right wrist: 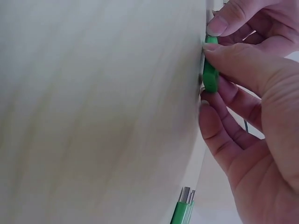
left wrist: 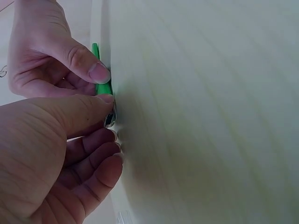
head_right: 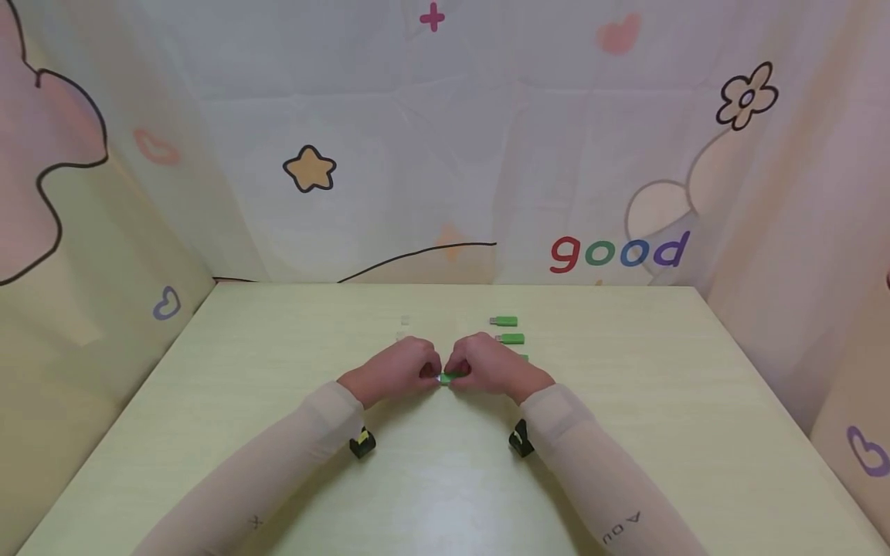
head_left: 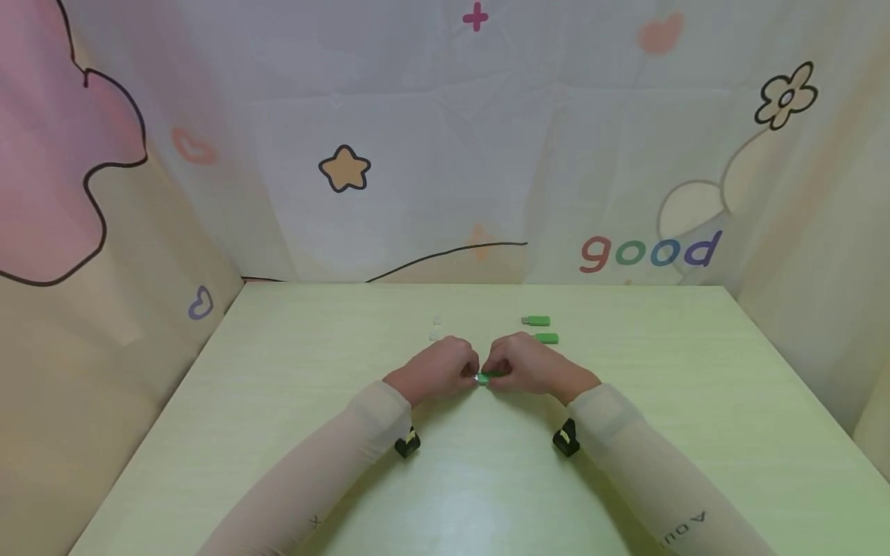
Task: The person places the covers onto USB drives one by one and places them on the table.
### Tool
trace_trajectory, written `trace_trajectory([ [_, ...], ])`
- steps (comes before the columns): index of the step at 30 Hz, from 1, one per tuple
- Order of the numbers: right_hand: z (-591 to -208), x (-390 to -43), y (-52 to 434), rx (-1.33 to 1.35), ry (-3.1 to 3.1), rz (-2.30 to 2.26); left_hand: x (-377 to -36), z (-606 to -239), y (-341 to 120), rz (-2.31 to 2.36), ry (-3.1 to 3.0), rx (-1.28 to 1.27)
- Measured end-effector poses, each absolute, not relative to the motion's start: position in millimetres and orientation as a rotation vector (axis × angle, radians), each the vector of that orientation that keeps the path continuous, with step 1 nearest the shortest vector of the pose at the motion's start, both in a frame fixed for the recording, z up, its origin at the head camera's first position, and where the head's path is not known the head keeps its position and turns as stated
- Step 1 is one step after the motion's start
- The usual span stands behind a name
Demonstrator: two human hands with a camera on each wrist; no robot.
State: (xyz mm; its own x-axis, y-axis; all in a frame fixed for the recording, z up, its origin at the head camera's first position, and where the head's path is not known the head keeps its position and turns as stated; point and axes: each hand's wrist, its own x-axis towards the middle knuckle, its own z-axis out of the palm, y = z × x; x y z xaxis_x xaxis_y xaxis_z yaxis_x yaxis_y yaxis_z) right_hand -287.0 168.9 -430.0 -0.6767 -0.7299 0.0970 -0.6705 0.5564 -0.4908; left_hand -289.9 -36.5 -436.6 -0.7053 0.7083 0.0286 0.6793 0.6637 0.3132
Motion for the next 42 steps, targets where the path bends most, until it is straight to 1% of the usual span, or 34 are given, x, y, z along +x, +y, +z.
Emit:
trace_trajectory([
  [12,-427,-286,167,-1.152,2.651,-0.75,-286,-431,-37,0.413,2.778,1.153],
  [26,-428,-286,168,-1.156,2.654,-0.757,-287,-432,-38,0.423,2.792,1.166],
  [34,-425,-285,166,-1.131,2.65,-0.743,-286,-430,-39,0.408,2.802,1.13],
  [42,-426,-291,174,-1.196,2.695,-0.737,-289,-428,-48,0.503,2.827,1.042],
])
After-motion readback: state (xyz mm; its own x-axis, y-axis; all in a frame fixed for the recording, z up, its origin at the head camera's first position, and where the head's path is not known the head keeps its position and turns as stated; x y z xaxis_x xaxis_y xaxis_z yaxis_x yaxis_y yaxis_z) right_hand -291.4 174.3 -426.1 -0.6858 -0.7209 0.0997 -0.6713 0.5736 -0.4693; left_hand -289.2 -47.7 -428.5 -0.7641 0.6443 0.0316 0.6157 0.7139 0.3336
